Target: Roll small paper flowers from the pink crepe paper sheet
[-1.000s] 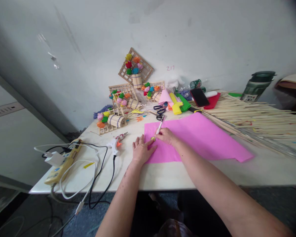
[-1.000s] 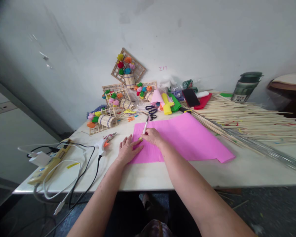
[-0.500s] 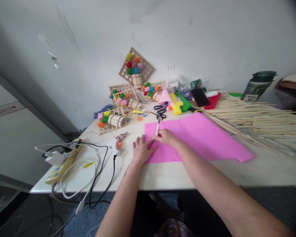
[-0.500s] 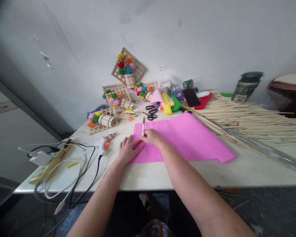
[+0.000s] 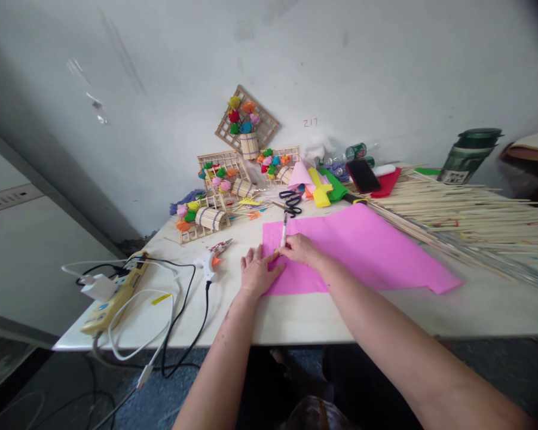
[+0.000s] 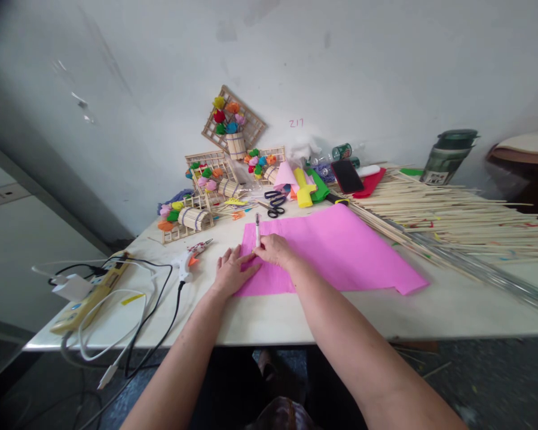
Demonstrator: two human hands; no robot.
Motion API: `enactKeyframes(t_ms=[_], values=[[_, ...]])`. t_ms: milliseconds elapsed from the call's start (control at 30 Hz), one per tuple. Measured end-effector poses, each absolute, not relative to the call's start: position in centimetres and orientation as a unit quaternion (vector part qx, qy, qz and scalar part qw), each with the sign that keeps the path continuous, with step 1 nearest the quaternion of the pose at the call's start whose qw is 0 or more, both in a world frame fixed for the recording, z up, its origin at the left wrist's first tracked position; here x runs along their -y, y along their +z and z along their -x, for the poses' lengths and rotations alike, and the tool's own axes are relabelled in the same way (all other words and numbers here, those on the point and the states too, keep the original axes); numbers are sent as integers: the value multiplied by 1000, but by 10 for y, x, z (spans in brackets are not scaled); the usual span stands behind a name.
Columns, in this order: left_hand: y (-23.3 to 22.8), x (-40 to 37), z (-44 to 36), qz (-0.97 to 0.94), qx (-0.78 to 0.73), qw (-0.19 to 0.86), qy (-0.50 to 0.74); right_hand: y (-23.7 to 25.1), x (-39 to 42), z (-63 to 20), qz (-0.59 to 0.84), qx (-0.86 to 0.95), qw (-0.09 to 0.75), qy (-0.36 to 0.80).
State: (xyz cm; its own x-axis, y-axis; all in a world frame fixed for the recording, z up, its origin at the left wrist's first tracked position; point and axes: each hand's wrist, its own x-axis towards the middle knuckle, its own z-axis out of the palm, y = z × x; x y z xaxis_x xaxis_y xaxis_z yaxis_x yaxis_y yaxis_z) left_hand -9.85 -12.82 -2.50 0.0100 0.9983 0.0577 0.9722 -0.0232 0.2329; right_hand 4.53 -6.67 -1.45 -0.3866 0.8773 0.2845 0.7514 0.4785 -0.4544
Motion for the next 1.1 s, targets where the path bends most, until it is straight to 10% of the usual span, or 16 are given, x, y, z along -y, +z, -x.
enactKeyframes(t_ms=[1100], values=[[-22,132,96,-698,-703,50,124,-16,64,-47,494,801,281,189]])
